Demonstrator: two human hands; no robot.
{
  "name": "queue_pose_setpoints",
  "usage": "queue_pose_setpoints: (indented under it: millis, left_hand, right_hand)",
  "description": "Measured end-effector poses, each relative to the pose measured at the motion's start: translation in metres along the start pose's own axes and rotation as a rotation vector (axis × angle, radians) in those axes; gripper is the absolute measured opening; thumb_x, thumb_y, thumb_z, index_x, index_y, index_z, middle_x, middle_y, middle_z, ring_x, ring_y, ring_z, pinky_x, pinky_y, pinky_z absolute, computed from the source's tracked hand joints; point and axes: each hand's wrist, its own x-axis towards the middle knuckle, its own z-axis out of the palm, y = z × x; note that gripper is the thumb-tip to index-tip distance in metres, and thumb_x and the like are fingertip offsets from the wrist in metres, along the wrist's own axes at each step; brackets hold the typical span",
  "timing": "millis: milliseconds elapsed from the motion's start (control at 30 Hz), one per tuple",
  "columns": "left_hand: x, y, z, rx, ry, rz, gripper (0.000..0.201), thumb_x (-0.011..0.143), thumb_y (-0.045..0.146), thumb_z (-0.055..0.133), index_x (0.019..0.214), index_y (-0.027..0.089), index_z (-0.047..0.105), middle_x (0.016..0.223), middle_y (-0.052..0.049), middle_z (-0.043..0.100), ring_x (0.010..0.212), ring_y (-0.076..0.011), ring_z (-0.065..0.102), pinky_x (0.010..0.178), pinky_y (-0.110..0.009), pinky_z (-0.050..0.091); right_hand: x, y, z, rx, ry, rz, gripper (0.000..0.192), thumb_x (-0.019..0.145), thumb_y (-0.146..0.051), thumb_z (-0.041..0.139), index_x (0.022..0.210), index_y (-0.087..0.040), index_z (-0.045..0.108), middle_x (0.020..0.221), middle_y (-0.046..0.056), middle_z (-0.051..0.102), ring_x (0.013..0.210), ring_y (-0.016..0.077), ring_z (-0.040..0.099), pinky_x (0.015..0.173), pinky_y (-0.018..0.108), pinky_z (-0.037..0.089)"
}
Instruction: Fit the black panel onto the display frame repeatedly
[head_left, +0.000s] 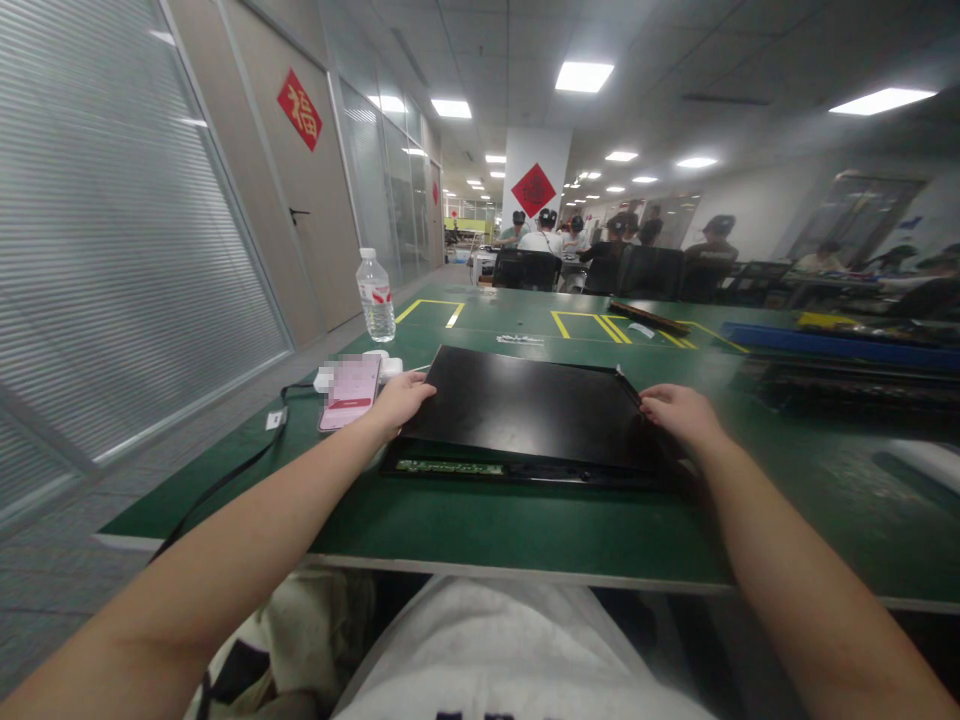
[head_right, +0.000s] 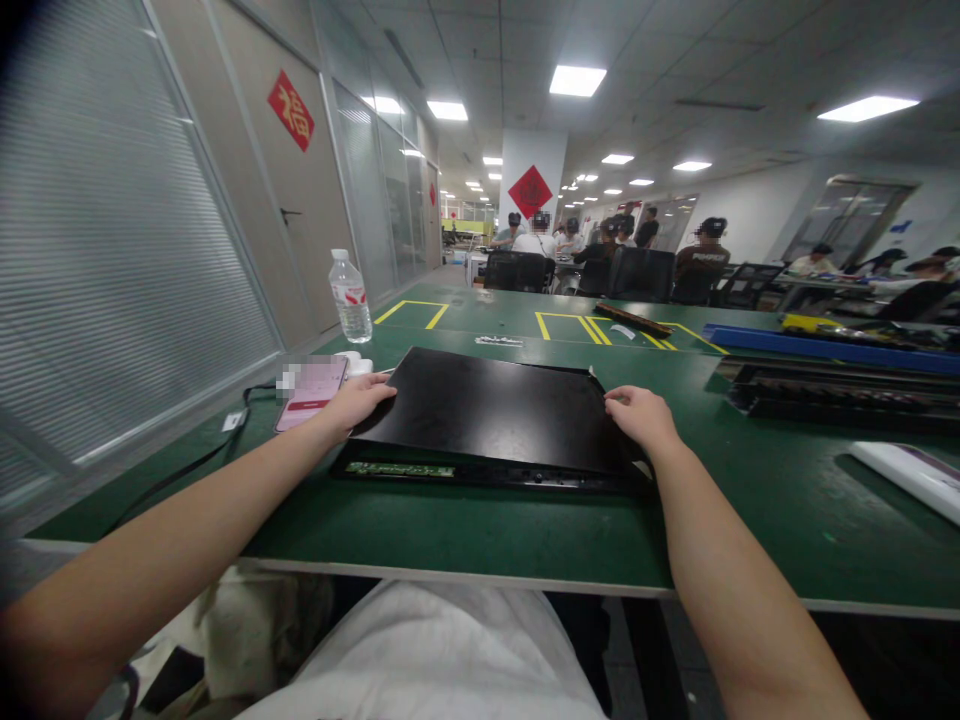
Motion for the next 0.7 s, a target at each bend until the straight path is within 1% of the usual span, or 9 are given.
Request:
queue_pose_setpoints:
  millis: [133,300,533,700]
  left_hand:
    - [0.0001,-0.0005,0.0003,0.002,0.004,0.014,0.03,0.07,0.006,0.07,0.099,0.013,0.072,0.069,-0.004,0.075,0.052,-0.0189,0.068,0.057,-0.028,0.054]
    - [-0.0013,-0.0002,0.0005,0.017,-0.008,0.015,0.029,0.073,0.007,0.068,0.101,0.014,0.07,0.07,-0.003,0.076,0.05,-0.0173,0.067,0.055,-0.027,0.054]
    - [-0.003,0.0024,0.0029,-0.034,0.006,0.008,0.023,0.074,0.003,0.066,0.095,0.014,0.068,0.069,-0.003,0.075,0.051,-0.0168,0.068,0.054,-0.026,0.054]
    - [-0.0038,0.0033,0.0032,-0.012,0.012,0.001,0.024,0.076,0.004,0.065,0.099,0.013,0.067,0.072,-0.004,0.076,0.052,-0.016,0.068,0.059,-0.027,0.056]
  right_hand:
    - [-0.0004,-0.0004,0.0,-0.006,0.009,-0.006,0.028,0.077,-0.034,0.063,0.097,-0.021,0.077,0.084,0.008,0.076,0.076,0.0214,0.071,0.075,0.033,0.056]
    - [-0.0011,-0.0017,-0.0004,0.013,-0.015,0.039,0.03,0.078,-0.033,0.062,0.101,-0.021,0.076,0.089,0.009,0.077,0.08,0.022,0.071,0.079,0.034,0.056]
    - [-0.002,-0.0037,-0.0008,0.041,-0.033,0.067,0.031,0.078,-0.031,0.061,0.102,-0.02,0.076,0.089,0.009,0.077,0.081,0.0219,0.071,0.079,0.034,0.056]
    - [-0.0012,-0.0032,-0.0004,0.063,-0.03,0.066,0.031,0.077,-0.03,0.062,0.103,-0.019,0.077,0.089,0.009,0.077,0.081,0.0218,0.071,0.078,0.033,0.055]
